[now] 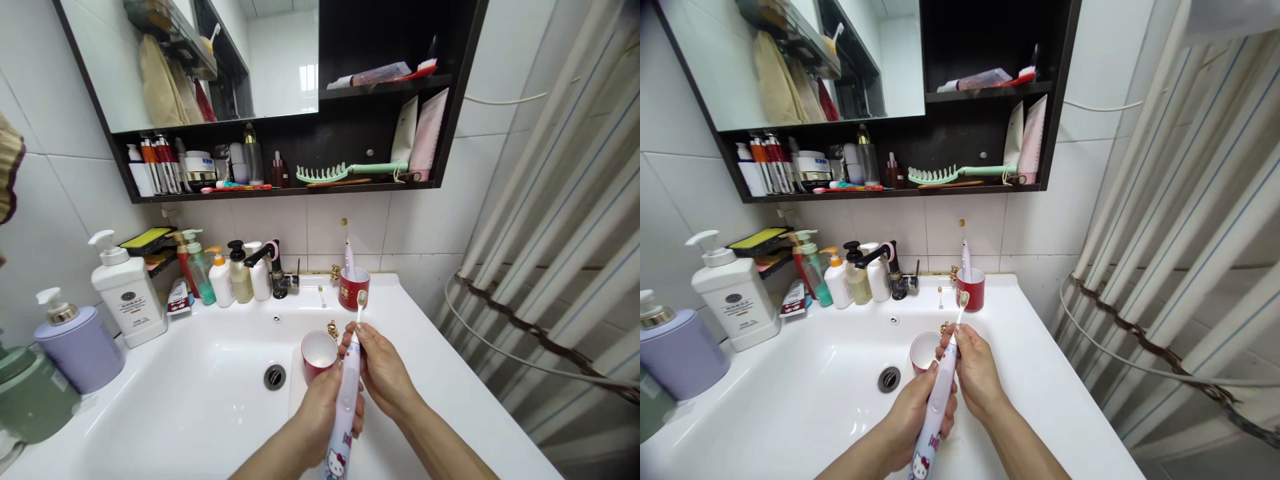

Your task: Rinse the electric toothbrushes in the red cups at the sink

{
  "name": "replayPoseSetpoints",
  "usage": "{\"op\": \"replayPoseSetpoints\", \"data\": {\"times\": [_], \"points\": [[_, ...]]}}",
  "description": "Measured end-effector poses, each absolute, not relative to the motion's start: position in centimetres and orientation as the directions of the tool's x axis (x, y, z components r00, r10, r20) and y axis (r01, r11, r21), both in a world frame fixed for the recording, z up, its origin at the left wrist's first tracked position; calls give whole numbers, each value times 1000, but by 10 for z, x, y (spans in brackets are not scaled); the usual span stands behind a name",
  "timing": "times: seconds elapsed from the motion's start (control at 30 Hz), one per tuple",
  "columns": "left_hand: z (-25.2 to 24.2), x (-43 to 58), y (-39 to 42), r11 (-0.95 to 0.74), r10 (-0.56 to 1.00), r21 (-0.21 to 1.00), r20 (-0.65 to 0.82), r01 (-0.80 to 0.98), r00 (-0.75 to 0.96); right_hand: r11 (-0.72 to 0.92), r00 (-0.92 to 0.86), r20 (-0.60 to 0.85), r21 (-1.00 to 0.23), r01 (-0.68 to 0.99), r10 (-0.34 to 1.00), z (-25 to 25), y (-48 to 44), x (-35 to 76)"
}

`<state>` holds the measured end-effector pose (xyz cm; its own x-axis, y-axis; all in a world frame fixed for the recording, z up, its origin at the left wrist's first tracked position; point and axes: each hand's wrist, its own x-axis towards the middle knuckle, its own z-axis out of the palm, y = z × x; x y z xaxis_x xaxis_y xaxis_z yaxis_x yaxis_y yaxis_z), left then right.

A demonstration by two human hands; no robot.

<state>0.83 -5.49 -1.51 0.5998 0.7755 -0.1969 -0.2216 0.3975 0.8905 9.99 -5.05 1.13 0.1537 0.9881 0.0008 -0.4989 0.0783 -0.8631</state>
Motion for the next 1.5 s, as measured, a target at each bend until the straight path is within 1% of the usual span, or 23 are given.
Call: {"op": "replayPoseSetpoints", "data": {"times": [0.03,0.13,0.17,0.2,0.3,0.33,0.37,0.47,0.5,0.63,0.67,0.8,0.97,1.1,1.13,1.27,1.33,1.4,1.5], "points": [[-15,9,-55,402,774,890,-204,-216,600,75,151,-4,-855,-514,989,11,-51,99],[-16,9,-56,284,845,943,-159,-176,510,101,188,4,-854,-510,982,12,-51,98],[-16,9,-56,271,855,947,-155,-171,495,107,202,2,-855,-507,979,12,-51,98],[-15,9,-56,294,846,940,-171,-175,505,104,206,-5,-853,-511,978,13,-51,97],[-13,8,-56,455,752,868,-254,-199,608,69,175,-36,-824,-562,984,13,-51,96],[-13,8,-56,472,738,859,-262,-198,622,61,166,-44,-815,-576,985,13,-52,96],[-12,8,-56,453,749,871,-256,-191,611,58,165,-48,-810,-583,985,13,-52,96],[-11,8,-57,306,840,940,-191,-151,508,70,187,-45,-821,-567,981,12,-52,95],[-11,8,-58,292,848,946,-188,-140,495,74,195,-45,-825,-560,980,12,-52,96],[-12,9,-59,402,779,903,-248,-154,575,81,203,-47,-811,-580,978,12,-50,100],[-13,9,-59,405,778,900,-248,-160,577,78,188,-42,-806,-587,981,12,-49,101],[-16,9,-58,374,812,914,-241,-156,532,44,105,-21,-814,-579,994,12,-46,106],[-15,5,-56,289,830,950,-187,-119,526,79,179,-17,-855,-513,984,11,-47,106],[-13,4,-55,441,757,886,-284,-140,588,62,163,-31,-843,-534,986,10,-48,104],[-12,4,-56,453,753,880,-292,-143,589,62,167,-36,-837,-543,985,9,-48,104],[-13,5,-56,358,801,927,-243,-114,546,87,208,-46,-803,-589,977,8,-47,103],[-14,5,-56,320,816,943,-224,-94,534,87,198,-43,-795,-600,979,8,-47,103],[-14,4,-55,295,832,951,-207,-94,515,73,163,-28,-810,-582,986,8,-46,104],[-15,5,-56,330,829,936,-226,-122,512,63,150,-14,-866,-497,989,9,-46,104]]}}
